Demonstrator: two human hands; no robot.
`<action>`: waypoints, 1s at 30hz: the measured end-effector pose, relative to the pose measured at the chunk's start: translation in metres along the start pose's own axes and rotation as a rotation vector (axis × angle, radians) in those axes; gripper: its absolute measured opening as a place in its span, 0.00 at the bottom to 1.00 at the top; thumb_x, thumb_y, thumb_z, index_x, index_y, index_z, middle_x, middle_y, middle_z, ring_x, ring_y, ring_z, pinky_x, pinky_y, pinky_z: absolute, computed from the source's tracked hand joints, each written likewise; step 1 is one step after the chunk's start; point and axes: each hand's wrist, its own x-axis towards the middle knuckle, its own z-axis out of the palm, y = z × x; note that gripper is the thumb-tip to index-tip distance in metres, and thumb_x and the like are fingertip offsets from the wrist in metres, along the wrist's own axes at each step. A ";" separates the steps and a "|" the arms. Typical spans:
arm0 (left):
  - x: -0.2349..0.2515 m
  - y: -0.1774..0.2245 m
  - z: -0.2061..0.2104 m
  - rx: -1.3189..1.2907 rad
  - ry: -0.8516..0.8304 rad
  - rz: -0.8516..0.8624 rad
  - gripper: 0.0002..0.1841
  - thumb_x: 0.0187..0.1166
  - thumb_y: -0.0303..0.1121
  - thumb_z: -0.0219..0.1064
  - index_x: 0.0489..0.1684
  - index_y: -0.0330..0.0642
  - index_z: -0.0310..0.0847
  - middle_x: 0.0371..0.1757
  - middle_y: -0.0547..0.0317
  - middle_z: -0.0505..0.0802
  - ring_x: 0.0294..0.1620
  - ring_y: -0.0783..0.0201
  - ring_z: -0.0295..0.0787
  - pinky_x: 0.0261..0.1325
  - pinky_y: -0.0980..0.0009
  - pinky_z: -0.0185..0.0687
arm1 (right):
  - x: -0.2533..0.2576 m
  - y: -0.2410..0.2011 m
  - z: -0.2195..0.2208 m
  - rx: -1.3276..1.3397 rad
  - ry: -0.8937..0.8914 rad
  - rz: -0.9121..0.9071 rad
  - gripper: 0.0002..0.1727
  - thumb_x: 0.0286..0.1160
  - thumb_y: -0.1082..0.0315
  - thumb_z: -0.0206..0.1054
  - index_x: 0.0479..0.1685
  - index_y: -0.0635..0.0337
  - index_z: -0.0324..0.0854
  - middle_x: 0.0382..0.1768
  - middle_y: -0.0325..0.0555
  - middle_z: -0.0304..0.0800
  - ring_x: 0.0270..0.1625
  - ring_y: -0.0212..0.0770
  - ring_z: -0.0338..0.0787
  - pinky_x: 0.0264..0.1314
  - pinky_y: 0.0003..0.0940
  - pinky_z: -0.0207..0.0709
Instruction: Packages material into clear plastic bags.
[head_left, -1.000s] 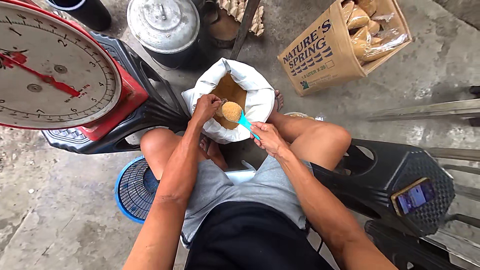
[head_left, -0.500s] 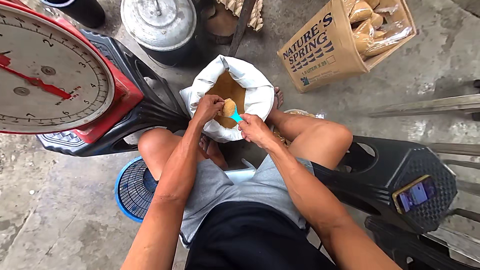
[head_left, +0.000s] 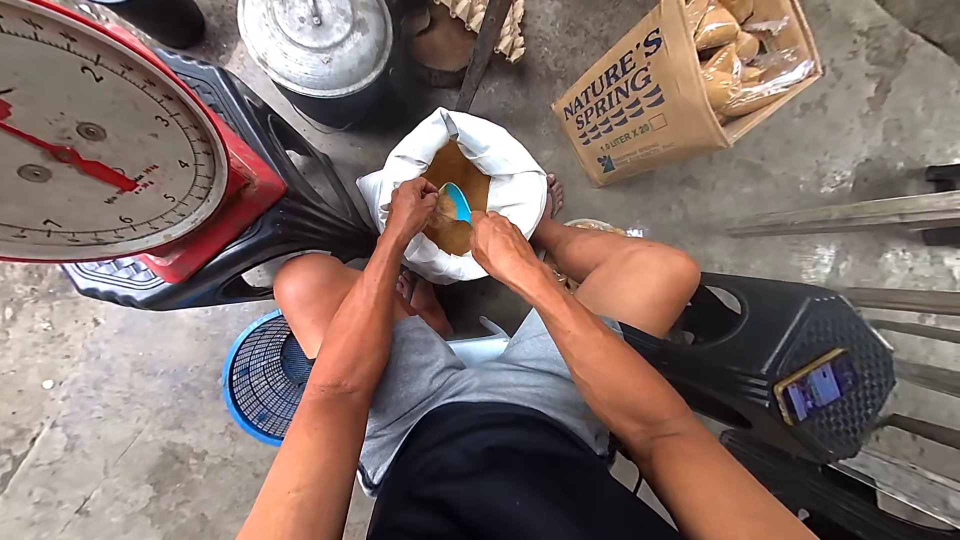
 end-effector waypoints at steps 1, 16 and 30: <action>0.001 0.000 -0.001 0.000 0.004 0.001 0.11 0.83 0.33 0.63 0.53 0.38 0.88 0.42 0.48 0.94 0.40 0.55 0.93 0.51 0.51 0.88 | -0.002 0.002 -0.002 0.010 0.012 -0.009 0.17 0.88 0.68 0.53 0.66 0.66 0.79 0.59 0.64 0.85 0.62 0.62 0.89 0.61 0.58 0.84; -0.025 0.012 -0.027 0.244 -0.098 0.009 0.12 0.87 0.34 0.62 0.50 0.37 0.90 0.44 0.42 0.93 0.49 0.47 0.91 0.58 0.42 0.82 | 0.034 0.051 0.009 0.216 0.067 0.116 0.18 0.90 0.65 0.54 0.64 0.69 0.82 0.55 0.68 0.90 0.64 0.66 0.89 0.68 0.65 0.79; -0.025 0.016 -0.035 0.265 -0.160 -0.094 0.12 0.87 0.34 0.62 0.51 0.37 0.89 0.40 0.46 0.92 0.41 0.51 0.90 0.52 0.48 0.84 | 0.192 0.061 0.090 0.567 -0.015 0.105 0.19 0.90 0.63 0.55 0.67 0.62 0.86 0.63 0.62 0.89 0.69 0.60 0.87 0.73 0.63 0.76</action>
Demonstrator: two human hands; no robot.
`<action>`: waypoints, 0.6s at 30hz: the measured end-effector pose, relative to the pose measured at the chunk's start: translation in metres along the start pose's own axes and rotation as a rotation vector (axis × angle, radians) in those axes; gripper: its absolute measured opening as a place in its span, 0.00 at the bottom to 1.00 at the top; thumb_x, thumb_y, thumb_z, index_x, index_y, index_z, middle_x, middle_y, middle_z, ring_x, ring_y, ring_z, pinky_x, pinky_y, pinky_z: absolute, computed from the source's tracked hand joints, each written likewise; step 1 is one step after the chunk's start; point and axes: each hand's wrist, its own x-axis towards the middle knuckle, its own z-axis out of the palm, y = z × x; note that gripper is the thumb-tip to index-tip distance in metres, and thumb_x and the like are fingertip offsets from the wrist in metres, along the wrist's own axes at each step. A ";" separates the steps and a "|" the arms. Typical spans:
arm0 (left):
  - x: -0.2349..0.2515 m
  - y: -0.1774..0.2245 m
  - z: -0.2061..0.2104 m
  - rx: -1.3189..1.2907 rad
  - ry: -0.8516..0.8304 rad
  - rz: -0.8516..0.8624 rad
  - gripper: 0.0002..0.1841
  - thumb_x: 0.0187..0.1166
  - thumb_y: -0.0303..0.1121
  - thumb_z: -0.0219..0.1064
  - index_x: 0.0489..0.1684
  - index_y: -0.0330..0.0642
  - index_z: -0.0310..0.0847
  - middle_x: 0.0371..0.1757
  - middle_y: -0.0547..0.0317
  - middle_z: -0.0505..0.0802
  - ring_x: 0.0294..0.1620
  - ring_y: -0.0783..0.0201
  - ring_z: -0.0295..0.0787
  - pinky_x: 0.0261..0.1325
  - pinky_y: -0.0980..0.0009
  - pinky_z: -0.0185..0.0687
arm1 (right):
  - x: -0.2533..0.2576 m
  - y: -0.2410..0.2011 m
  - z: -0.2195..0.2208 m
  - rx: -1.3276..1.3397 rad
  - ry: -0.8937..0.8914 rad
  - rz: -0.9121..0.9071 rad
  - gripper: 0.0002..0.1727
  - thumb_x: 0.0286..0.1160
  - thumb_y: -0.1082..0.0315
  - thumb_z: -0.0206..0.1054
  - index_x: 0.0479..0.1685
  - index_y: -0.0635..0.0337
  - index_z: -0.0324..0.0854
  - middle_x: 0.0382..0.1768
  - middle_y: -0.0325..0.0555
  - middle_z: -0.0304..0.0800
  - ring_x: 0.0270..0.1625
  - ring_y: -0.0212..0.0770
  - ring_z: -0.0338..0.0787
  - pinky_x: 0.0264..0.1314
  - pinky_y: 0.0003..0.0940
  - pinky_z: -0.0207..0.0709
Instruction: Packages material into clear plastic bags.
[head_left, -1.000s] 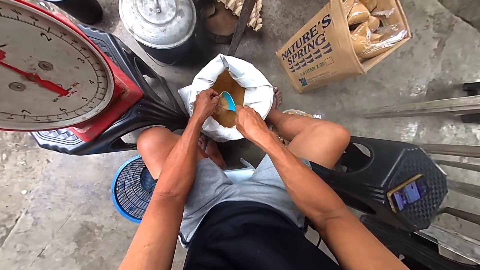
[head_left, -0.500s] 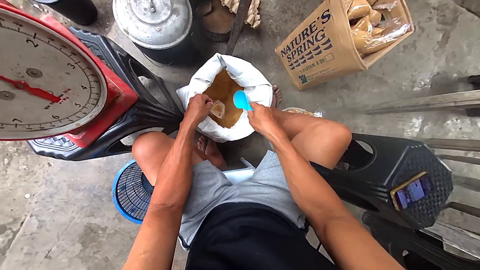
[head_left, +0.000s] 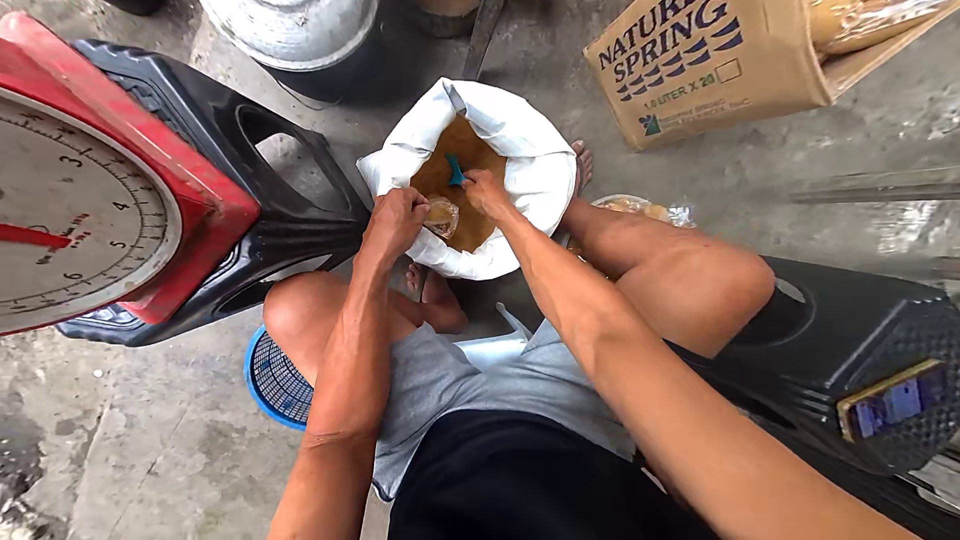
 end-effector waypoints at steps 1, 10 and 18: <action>0.002 0.001 0.000 0.002 -0.001 -0.007 0.12 0.88 0.35 0.62 0.51 0.38 0.89 0.41 0.46 0.93 0.41 0.51 0.91 0.53 0.47 0.85 | 0.004 0.000 0.002 0.065 0.002 0.011 0.20 0.90 0.63 0.55 0.68 0.62 0.85 0.62 0.62 0.90 0.67 0.59 0.88 0.72 0.61 0.76; -0.039 0.023 -0.001 -0.066 0.084 0.063 0.10 0.89 0.31 0.61 0.51 0.34 0.86 0.42 0.38 0.90 0.41 0.42 0.89 0.49 0.42 0.84 | -0.023 -0.001 -0.002 0.362 -0.031 0.074 0.22 0.94 0.62 0.52 0.78 0.59 0.77 0.45 0.48 0.89 0.28 0.34 0.75 0.31 0.32 0.71; -0.015 0.005 0.015 -0.128 0.101 0.021 0.14 0.89 0.34 0.57 0.56 0.34 0.84 0.42 0.41 0.93 0.40 0.47 0.93 0.49 0.46 0.88 | -0.119 0.001 -0.027 0.607 0.055 -0.019 0.20 0.93 0.64 0.54 0.78 0.60 0.76 0.37 0.42 0.87 0.18 0.26 0.68 0.18 0.22 0.63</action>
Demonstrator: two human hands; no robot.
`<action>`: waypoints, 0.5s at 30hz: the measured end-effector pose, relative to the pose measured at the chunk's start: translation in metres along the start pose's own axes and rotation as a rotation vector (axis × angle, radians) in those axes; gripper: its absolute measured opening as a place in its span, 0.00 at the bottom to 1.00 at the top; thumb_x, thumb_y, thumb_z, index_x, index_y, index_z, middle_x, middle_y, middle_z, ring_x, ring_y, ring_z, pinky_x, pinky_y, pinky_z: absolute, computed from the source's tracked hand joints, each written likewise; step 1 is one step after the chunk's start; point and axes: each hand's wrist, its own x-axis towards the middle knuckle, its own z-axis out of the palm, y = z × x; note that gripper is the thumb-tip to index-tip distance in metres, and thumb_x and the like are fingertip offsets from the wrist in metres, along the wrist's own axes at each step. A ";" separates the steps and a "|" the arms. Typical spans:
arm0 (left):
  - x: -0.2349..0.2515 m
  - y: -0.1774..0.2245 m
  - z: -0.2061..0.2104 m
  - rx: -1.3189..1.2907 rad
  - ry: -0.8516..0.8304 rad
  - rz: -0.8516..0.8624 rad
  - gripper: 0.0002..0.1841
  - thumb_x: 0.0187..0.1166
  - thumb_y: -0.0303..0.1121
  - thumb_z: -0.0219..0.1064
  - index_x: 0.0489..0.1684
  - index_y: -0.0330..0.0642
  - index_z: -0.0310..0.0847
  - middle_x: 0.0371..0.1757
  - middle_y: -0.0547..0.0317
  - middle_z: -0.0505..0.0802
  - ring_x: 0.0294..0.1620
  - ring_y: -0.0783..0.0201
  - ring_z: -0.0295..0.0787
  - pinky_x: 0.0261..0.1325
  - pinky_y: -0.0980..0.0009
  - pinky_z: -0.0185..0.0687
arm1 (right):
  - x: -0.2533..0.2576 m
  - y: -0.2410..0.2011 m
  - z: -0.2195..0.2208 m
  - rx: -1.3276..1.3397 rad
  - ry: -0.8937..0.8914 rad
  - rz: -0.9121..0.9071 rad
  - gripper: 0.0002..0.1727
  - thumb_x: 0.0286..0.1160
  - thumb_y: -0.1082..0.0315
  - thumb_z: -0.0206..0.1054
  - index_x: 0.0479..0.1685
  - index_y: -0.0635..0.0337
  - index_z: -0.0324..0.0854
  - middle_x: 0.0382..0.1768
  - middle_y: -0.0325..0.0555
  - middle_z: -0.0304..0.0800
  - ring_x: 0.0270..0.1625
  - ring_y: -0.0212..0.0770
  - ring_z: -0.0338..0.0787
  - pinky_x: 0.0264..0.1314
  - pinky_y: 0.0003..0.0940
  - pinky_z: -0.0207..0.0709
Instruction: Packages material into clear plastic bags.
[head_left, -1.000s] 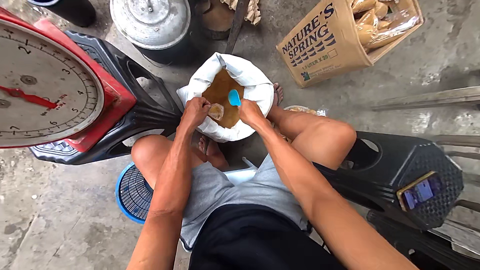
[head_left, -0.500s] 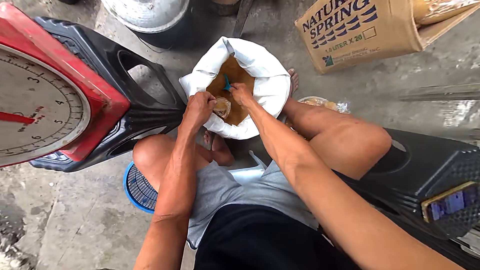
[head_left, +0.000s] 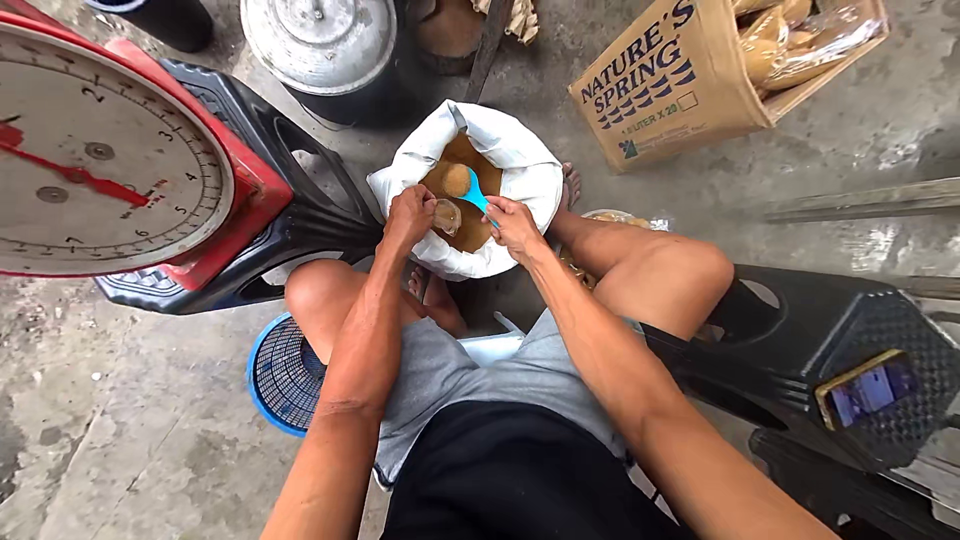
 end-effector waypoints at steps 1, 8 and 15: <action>0.015 -0.012 0.006 -0.019 0.003 0.014 0.14 0.89 0.34 0.58 0.55 0.35 0.85 0.41 0.44 0.93 0.38 0.51 0.93 0.49 0.49 0.90 | -0.012 -0.002 -0.005 0.028 0.000 -0.009 0.21 0.93 0.64 0.54 0.78 0.59 0.76 0.37 0.41 0.86 0.17 0.26 0.67 0.18 0.22 0.61; 0.027 -0.020 0.013 -0.157 -0.027 0.078 0.13 0.89 0.35 0.59 0.54 0.36 0.86 0.35 0.49 0.92 0.29 0.58 0.90 0.40 0.57 0.89 | -0.097 -0.012 -0.034 0.151 0.002 0.000 0.19 0.93 0.65 0.54 0.76 0.59 0.77 0.35 0.41 0.86 0.14 0.25 0.63 0.14 0.18 0.57; 0.028 -0.016 0.016 -0.202 -0.054 0.082 0.12 0.88 0.37 0.63 0.53 0.38 0.87 0.34 0.52 0.94 0.29 0.62 0.91 0.40 0.60 0.90 | -0.112 -0.002 -0.025 0.236 -0.086 0.099 0.18 0.92 0.66 0.56 0.73 0.60 0.79 0.33 0.41 0.85 0.13 0.24 0.64 0.13 0.17 0.57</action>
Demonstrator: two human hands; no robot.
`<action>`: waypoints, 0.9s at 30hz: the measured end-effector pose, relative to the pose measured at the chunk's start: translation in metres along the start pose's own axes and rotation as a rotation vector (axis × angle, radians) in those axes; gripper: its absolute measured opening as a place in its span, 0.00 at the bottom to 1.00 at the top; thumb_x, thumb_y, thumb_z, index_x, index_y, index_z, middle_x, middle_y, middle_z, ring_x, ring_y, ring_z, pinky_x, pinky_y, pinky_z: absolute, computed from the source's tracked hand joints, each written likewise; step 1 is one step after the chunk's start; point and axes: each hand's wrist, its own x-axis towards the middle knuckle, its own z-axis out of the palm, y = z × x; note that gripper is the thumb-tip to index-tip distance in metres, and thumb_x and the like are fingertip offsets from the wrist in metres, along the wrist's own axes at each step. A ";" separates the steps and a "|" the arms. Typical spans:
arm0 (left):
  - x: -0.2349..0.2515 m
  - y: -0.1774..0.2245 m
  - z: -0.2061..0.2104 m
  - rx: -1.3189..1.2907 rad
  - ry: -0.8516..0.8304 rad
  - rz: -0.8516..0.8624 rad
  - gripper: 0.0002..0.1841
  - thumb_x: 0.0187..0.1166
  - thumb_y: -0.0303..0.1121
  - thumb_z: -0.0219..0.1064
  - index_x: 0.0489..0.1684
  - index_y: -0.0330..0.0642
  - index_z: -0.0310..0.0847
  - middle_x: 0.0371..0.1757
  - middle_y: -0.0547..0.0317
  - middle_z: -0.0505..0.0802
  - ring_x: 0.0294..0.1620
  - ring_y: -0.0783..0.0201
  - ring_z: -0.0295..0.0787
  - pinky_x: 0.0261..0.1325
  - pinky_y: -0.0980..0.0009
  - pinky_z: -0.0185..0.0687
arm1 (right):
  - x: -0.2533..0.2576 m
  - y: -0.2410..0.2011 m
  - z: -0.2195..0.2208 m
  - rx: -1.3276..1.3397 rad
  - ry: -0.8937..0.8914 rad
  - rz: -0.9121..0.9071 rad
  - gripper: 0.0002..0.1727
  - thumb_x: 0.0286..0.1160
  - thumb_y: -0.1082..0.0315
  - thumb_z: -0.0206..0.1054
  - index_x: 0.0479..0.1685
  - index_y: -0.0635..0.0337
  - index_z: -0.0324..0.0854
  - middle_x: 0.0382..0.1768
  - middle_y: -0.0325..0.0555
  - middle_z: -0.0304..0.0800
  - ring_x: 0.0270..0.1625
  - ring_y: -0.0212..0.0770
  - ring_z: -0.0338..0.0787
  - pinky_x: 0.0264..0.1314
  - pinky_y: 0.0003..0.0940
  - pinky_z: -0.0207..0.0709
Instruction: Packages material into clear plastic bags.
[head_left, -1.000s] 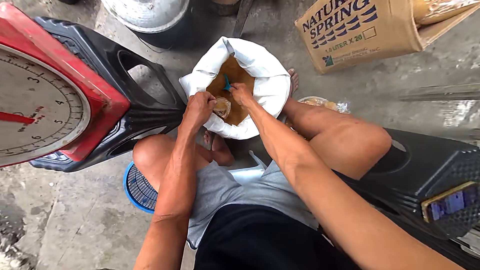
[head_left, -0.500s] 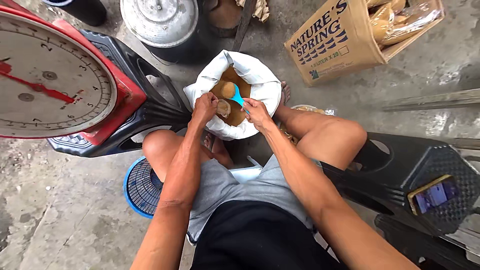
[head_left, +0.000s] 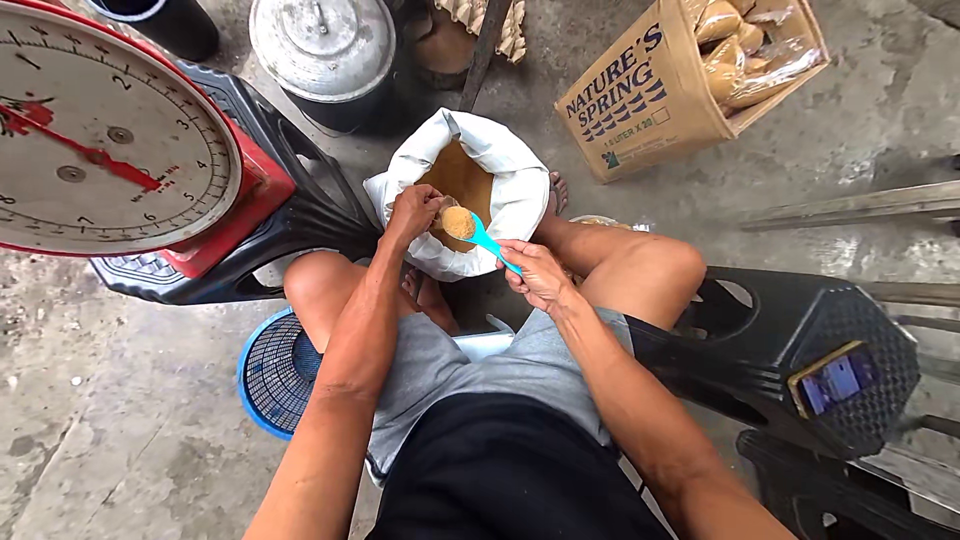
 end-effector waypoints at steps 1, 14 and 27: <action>0.000 0.000 0.000 0.011 -0.006 0.014 0.12 0.87 0.38 0.64 0.51 0.38 0.88 0.33 0.52 0.94 0.29 0.62 0.91 0.40 0.60 0.90 | 0.003 -0.001 0.004 0.010 0.008 0.013 0.17 0.93 0.66 0.55 0.72 0.61 0.79 0.33 0.41 0.86 0.13 0.24 0.64 0.13 0.16 0.58; 0.003 0.001 0.007 0.033 0.056 -0.007 0.11 0.86 0.34 0.63 0.51 0.38 0.89 0.34 0.51 0.94 0.30 0.60 0.91 0.42 0.57 0.90 | 0.036 -0.040 0.058 -1.078 0.010 -0.120 0.19 0.86 0.71 0.55 0.69 0.69 0.79 0.54 0.64 0.89 0.58 0.58 0.91 0.63 0.56 0.83; 0.005 0.001 0.006 0.056 0.108 -0.088 0.12 0.85 0.36 0.66 0.53 0.36 0.88 0.39 0.49 0.95 0.34 0.59 0.94 0.47 0.56 0.92 | 0.029 -0.036 0.047 -1.052 0.052 -0.177 0.23 0.86 0.71 0.54 0.77 0.62 0.77 0.65 0.65 0.85 0.69 0.61 0.86 0.71 0.59 0.79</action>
